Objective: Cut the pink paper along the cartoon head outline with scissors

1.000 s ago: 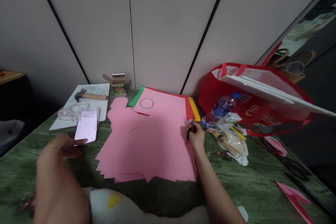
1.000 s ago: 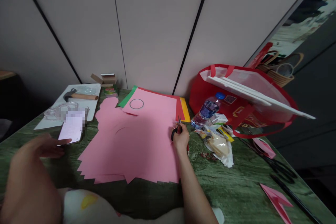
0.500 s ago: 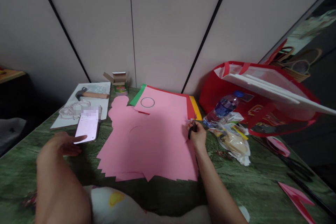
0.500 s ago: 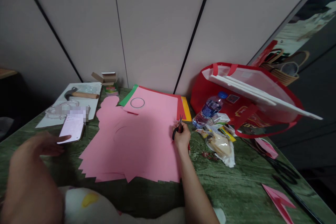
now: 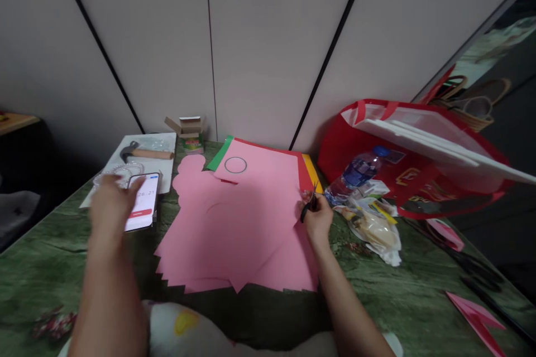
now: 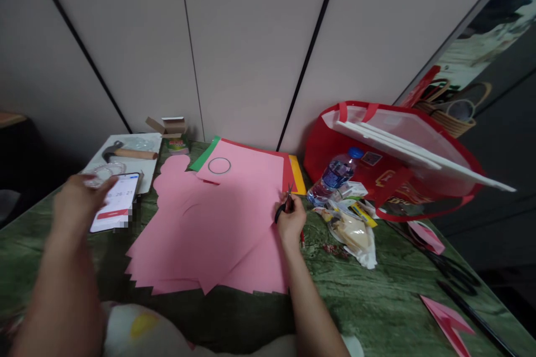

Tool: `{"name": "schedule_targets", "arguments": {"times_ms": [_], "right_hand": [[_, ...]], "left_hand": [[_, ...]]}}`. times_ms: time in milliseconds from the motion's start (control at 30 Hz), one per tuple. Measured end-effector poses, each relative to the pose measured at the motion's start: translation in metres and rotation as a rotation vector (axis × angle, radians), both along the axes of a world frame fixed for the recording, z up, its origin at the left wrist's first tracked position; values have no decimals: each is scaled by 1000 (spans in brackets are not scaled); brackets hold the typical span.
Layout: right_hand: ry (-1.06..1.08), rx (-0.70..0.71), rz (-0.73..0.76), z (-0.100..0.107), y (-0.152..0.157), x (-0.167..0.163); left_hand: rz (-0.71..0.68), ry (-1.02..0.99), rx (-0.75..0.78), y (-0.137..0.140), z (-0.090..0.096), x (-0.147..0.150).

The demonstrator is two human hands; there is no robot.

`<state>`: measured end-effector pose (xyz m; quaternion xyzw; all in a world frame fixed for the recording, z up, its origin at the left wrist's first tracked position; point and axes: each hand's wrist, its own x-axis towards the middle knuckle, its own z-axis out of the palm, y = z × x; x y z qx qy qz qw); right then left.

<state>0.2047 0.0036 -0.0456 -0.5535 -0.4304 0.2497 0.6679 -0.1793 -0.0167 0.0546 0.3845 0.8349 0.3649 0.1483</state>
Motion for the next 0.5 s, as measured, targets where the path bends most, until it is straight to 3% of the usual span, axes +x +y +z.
{"name": "schedule_targets", "arguments": {"times_ms": [133,200,267,333,367,500], "right_hand": [[87,31,142,35,-16,-6],[240,73,285,52,-23,-4],[394,117,347,62,-26,0],[477,119,321,65,-25,3],[495,107,300,64,-24,4],[534,54,300,56,-19,4]], "left_hand": [[-414,-181,174,26,-18,77],[-621,-308,186,31,-30,109],[-797,-424,167,30,-37,128],[-1050,-647,81,26,-40,137],[-1109,-720,50,24,-41,140],[-883,-569,183,26,-48,141]]}}
